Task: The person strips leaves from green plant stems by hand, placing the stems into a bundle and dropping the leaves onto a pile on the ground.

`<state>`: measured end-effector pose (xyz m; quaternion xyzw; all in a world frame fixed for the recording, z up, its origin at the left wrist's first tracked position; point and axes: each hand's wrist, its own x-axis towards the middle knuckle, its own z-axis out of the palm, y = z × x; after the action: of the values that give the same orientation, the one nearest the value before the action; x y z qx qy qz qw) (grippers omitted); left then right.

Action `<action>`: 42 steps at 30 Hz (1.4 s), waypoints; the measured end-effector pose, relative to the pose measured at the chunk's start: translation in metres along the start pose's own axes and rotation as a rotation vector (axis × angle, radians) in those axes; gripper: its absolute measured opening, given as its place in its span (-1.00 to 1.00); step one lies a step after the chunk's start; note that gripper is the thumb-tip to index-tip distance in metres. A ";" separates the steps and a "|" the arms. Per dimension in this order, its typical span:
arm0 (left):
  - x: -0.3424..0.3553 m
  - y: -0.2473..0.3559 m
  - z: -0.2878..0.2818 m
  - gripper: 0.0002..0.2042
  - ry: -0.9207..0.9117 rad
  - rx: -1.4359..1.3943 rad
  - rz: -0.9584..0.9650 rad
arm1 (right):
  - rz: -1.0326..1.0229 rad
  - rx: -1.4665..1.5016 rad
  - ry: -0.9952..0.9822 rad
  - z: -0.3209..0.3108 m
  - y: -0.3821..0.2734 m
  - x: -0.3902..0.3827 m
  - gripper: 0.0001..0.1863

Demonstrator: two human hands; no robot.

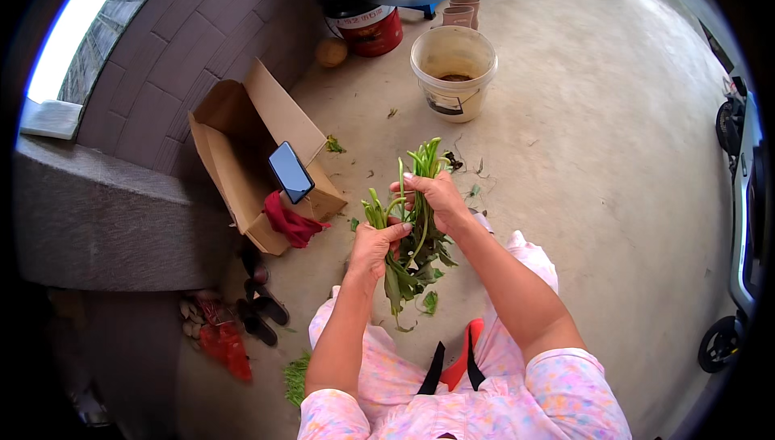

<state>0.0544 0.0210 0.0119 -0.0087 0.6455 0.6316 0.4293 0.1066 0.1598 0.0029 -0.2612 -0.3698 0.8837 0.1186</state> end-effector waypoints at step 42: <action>0.025 0.001 -0.062 -0.59 -0.304 -0.579 0.024 | -0.099 -0.230 0.085 0.043 0.049 0.010 -0.83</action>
<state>0.0046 -0.0166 -0.0120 -0.0284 0.3677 0.7879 0.4931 0.0740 0.1043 -0.0107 -0.2916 -0.4758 0.8167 0.1469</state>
